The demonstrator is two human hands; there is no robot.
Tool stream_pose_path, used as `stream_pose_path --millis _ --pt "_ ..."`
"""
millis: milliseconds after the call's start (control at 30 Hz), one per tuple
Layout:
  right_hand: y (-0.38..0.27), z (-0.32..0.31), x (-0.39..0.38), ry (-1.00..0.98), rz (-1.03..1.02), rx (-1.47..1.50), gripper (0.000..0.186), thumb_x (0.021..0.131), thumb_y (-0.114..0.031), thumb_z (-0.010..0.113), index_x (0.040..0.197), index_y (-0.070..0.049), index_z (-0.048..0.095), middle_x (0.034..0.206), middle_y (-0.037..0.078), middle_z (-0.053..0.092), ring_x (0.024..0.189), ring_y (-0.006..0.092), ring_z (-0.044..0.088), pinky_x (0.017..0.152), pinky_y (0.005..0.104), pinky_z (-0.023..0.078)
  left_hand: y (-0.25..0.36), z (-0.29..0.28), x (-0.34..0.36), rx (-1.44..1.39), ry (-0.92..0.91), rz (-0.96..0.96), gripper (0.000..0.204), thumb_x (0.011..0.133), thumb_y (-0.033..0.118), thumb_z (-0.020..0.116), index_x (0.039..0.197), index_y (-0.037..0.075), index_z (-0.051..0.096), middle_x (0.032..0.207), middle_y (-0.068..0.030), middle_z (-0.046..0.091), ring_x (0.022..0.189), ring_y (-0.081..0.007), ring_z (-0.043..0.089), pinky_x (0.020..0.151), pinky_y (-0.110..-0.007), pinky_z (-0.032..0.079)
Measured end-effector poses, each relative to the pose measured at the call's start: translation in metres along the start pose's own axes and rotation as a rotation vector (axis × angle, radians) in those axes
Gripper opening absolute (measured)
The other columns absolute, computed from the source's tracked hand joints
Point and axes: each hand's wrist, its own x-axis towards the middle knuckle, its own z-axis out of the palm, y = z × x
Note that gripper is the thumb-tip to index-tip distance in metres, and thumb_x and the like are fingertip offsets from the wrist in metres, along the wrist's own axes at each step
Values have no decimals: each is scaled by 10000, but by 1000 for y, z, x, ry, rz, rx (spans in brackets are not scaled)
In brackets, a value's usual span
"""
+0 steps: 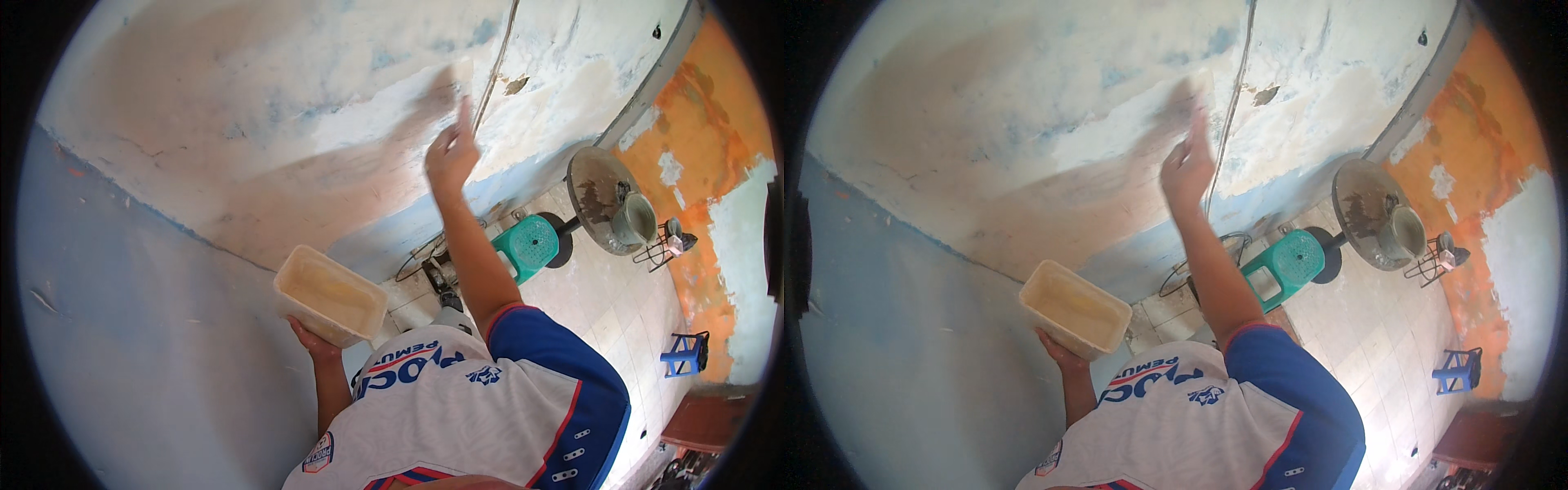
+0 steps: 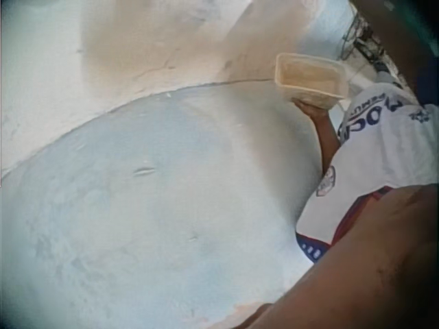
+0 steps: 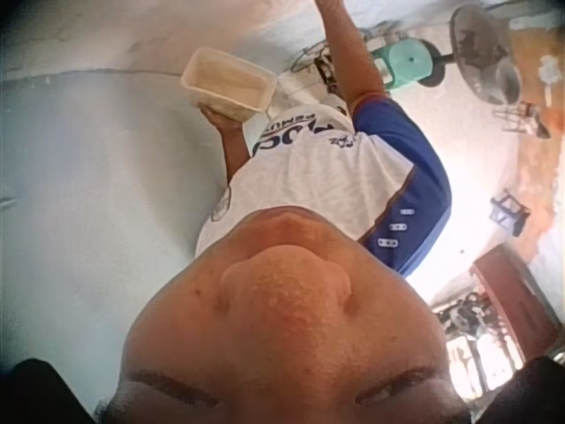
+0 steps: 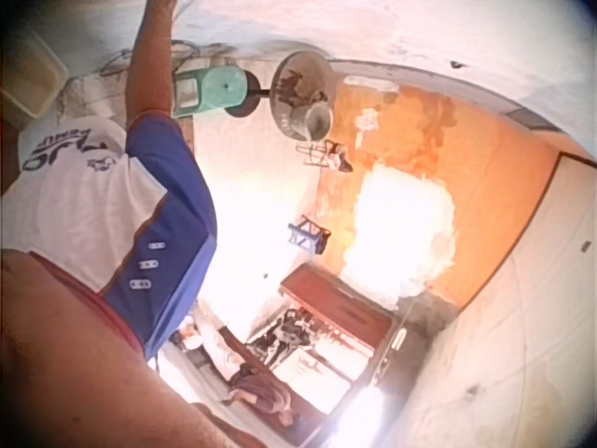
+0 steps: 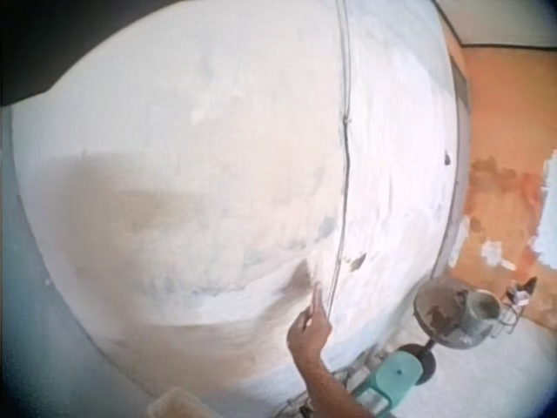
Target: The person applies patching compound to cracks and holes in a wall using a putty knife, frequently loading the tool from a plastic container.
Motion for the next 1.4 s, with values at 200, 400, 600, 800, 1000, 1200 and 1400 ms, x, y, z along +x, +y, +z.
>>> stream_pose_path --millis 200,400,600,800,1000,1200,1400 --pt "-10 32 20 -252 187 -22 516 920 -27 572 1421 75 500 1312 325 598 1203 468 591 1038 469 475 -7 3 -2 9 -16 -33 821 974 720 444 1579 177 327 1565 -84 426 1417 -324 444 1145 -495 426" --pt "-22 -8 -12 -230 -104 90 419 978 -1 545 1393 9 601 876 256 705 639 253 667 633 324 528 -5 -9 0 -30 -28 -16 805 987 700 443 1585 174 324 1576 -84 419 1421 -328 437 1158 -510 406" --pt "23 24 52 -36 -102 -257 505 942 5 557 1446 -32 548 803 237 673 668 400 656 590 412 497 -13 10 8 -16 -17 -51 825 973 716 453 1584 178 323 1567 -80 425 1414 -324 444 1141 -506 428" --pt "-23 -6 -5 -230 -250 86 397 981 -52 599 1371 19 609 983 278 725 781 364 731 679 382 552 -13 8 12 -40 -74 -53 819 970 713 462 1580 183 329 1557 -76 433 1410 -318 447 1132 -506 435" --pt "9 16 59 -192 83 -262 408 1015 -109 518 1396 34 557 1161 265 700 933 414 712 778 445 558 -15 12 11 42 -74 -51 809 974 702 455 1582 183 327 1566 -75 420 1416 -316 439 1142 -506 422" --pt "-42 -18 16 -303 -63 19 394 1025 -52 506 1407 4 587 859 289 693 640 344 678 631 392 544 -13 2 8 -57 -43 -39 796 990 691 433 1582 170 326 1559 -90 429 1408 -329 448 1141 -501 424" --pt "0 14 61 -359 162 -335 489 967 -29 535 1454 7 506 1094 313 688 903 437 697 751 466 554 -18 2 11 -29 -60 -78 787 999 681 431 1590 176 311 1578 -80 407 1429 -317 426 1152 -500 413"
